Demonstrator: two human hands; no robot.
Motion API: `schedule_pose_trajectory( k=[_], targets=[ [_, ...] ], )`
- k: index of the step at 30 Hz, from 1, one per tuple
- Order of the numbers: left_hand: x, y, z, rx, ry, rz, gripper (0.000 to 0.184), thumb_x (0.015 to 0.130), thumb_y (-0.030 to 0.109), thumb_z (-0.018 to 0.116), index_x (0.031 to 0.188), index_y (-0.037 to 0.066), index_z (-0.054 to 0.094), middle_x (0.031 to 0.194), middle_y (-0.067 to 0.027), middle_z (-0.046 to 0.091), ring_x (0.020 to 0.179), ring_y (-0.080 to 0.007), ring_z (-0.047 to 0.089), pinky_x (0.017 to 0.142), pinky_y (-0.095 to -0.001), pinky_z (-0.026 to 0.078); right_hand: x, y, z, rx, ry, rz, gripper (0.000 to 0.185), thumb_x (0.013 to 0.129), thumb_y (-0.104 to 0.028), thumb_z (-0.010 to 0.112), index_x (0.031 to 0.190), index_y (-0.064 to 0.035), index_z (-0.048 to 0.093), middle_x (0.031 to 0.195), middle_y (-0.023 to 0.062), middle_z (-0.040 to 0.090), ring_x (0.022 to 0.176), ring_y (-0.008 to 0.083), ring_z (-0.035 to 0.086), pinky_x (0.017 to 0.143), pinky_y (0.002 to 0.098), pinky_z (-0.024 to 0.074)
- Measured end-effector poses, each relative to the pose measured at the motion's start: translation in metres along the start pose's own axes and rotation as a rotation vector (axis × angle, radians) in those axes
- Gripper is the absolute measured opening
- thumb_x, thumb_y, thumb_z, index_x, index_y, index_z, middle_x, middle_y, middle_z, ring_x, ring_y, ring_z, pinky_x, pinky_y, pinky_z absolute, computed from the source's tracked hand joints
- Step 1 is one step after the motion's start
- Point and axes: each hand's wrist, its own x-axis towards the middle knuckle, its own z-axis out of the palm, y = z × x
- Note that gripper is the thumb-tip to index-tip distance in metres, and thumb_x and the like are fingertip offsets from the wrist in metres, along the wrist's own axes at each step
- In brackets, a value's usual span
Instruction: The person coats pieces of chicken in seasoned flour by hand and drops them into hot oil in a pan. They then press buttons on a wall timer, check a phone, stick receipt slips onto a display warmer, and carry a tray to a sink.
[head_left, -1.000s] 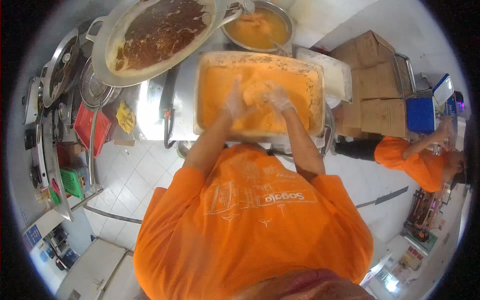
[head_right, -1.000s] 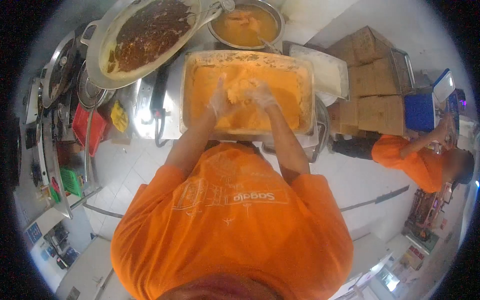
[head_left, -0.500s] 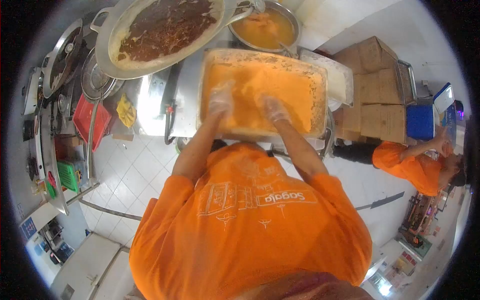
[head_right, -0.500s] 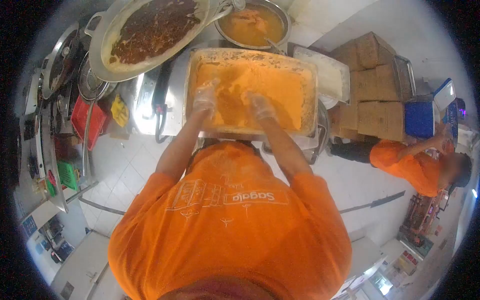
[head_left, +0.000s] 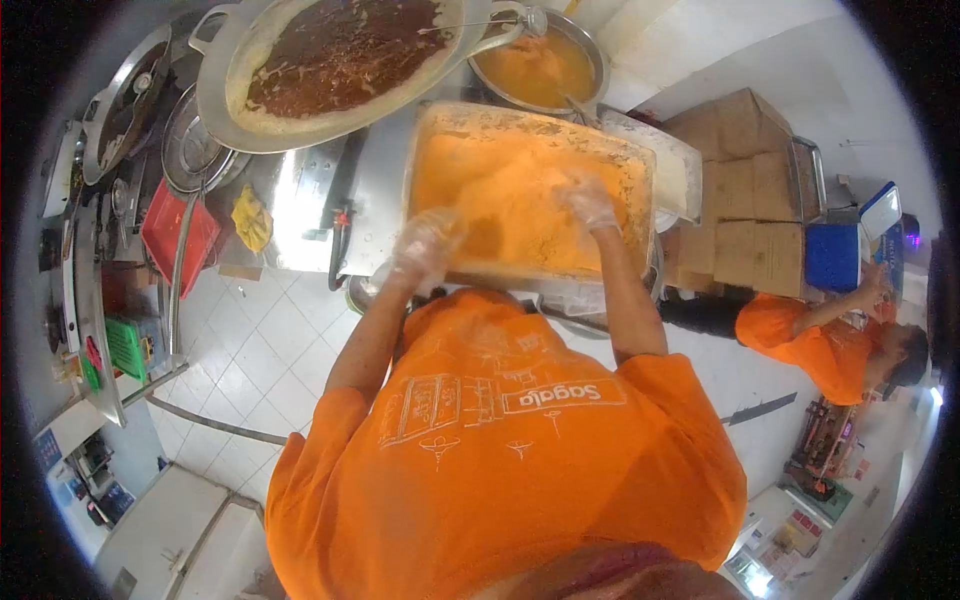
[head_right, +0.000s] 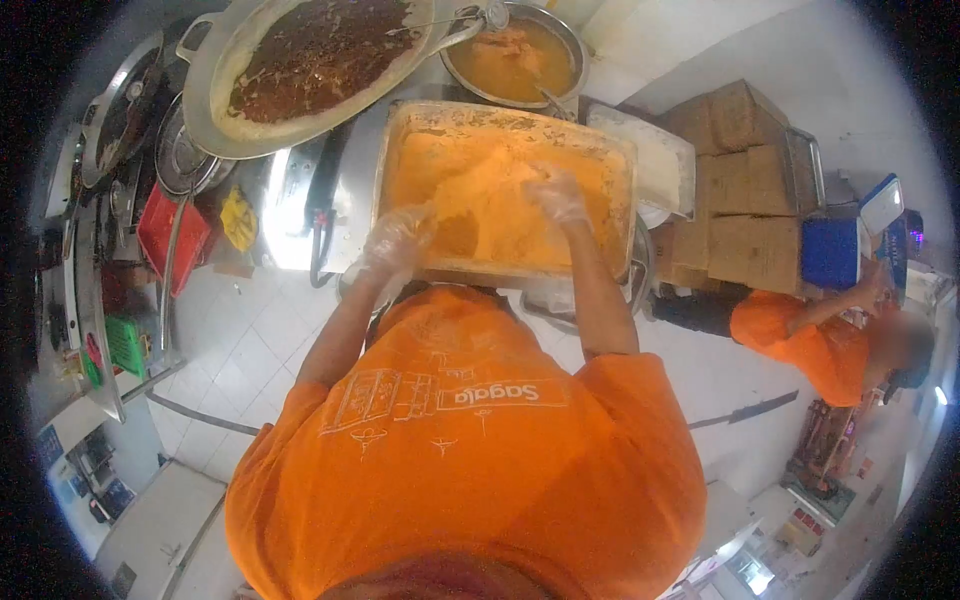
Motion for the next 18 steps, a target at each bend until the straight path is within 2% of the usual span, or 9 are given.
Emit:
schedule_pose_trajectory(
  k=[1,4,7,9,10,11,14,15,18],
  targets=[
    [0.003,-0.003,0.002,0.079,-0.065,0.020,0.037,0.089,0.034,0.053,0.114,0.008,0.061,0.110,-0.0162,0.062,0.104,-0.0332,0.058,0.093,-0.0405,0.045,0.003,-0.009,-0.007,0.126,0.024,-0.003,0.047,0.076,-0.020,0.073,0.116,-0.0017,0.059,0.098,0.0088,0.067,0.079,0.0184,0.060,0.072,0.0312,0.0486],
    [0.001,0.007,-0.007,0.052,0.050,0.051,0.032,0.092,0.035,0.045,0.109,0.010,0.058,0.098,-0.0145,0.062,0.098,-0.0280,0.058,0.087,-0.0391,0.046,0.009,-0.020,-0.027,-0.308,-0.068,-0.025,0.047,0.075,-0.012,0.074,0.117,-0.0014,0.058,0.095,0.0084,0.066,0.080,0.0174,0.060,0.069,0.0293,0.0486],
    [-0.004,0.017,-0.026,-0.019,-0.119,-0.063,0.038,0.090,0.036,0.050,0.115,0.010,0.061,0.119,-0.0160,0.059,0.111,-0.0320,0.053,0.097,-0.0408,0.041,0.007,-0.039,-0.035,-0.355,0.003,0.039,0.043,0.074,-0.007,0.072,0.116,-0.0026,0.060,0.098,0.0079,0.065,0.081,0.0165,0.060,0.068,0.0275,0.0500],
    [-0.008,0.014,-0.013,0.079,-0.138,0.012,0.037,0.093,0.035,0.046,0.116,0.010,0.060,0.122,-0.0152,0.056,0.115,-0.0314,0.051,0.100,-0.0404,0.038,-0.006,-0.042,-0.039,0.108,0.049,-0.030,0.042,0.075,-0.004,0.070,0.115,-0.0024,0.060,0.101,0.0076,0.065,0.082,0.0166,0.061,0.068,0.0268,0.0512],
    [-0.004,0.004,-0.007,0.130,-0.127,0.036,0.037,0.094,0.035,0.044,0.117,0.009,0.059,0.124,-0.0148,0.055,0.116,-0.0311,0.050,0.101,-0.0402,0.037,0.001,-0.053,-0.036,0.160,0.030,-0.076,0.041,0.075,-0.003,0.070,0.115,-0.0021,0.060,0.103,0.0077,0.064,0.083,0.0166,0.061,0.069,0.0266,0.0516],
    [-0.003,-0.013,0.005,0.124,-0.279,0.100,0.037,0.096,0.033,0.040,0.120,0.010,0.056,0.129,-0.0142,0.052,0.119,-0.0296,0.048,0.104,-0.0404,0.034,0.007,-0.067,-0.031,0.213,0.009,-0.121,0.041,0.075,-0.002,0.069,0.115,-0.0018,0.060,0.104,0.0077,0.064,0.085,0.0166,0.061,0.070,0.0264,0.0520],
    [-0.011,0.016,-0.036,-0.043,-0.243,-0.049,0.033,0.096,0.029,0.039,0.119,0.010,0.054,0.122,-0.0137,0.054,0.115,-0.0291,0.049,0.102,-0.0405,0.036,-0.017,-0.184,-0.005,-0.097,-0.040,-0.209,0.044,0.074,0.001,0.067,0.117,-0.0002,0.058,0.108,0.0086,0.063,0.091,0.0157,0.060,0.073,0.0256,0.0523],
    [-0.012,0.015,-0.037,0.084,-0.249,0.044,0.032,0.096,0.028,0.039,0.116,0.010,0.055,0.118,-0.0137,0.055,0.112,-0.0289,0.050,0.100,-0.0406,0.037,-0.028,-0.224,0.012,-0.179,-0.019,-0.219,0.046,0.074,0.003,0.066,0.119,0.0004,0.057,0.108,0.0087,0.062,0.094,0.0148,0.060,0.073,0.0249,0.0521],
    [-0.016,0.008,-0.033,0.349,-0.204,0.287,0.027,0.094,0.025,0.041,0.108,0.008,0.057,0.108,-0.0135,0.057,0.105,-0.0284,0.054,0.094,-0.0406,0.042,0.008,-0.271,0.049,-0.139,-0.252,-0.469,0.045,0.075,0.003,0.064,0.119,0.0003,0.057,0.106,0.0082,0.064,0.093,0.0137,0.059,0.079,0.0248,0.0511]
  ],
)
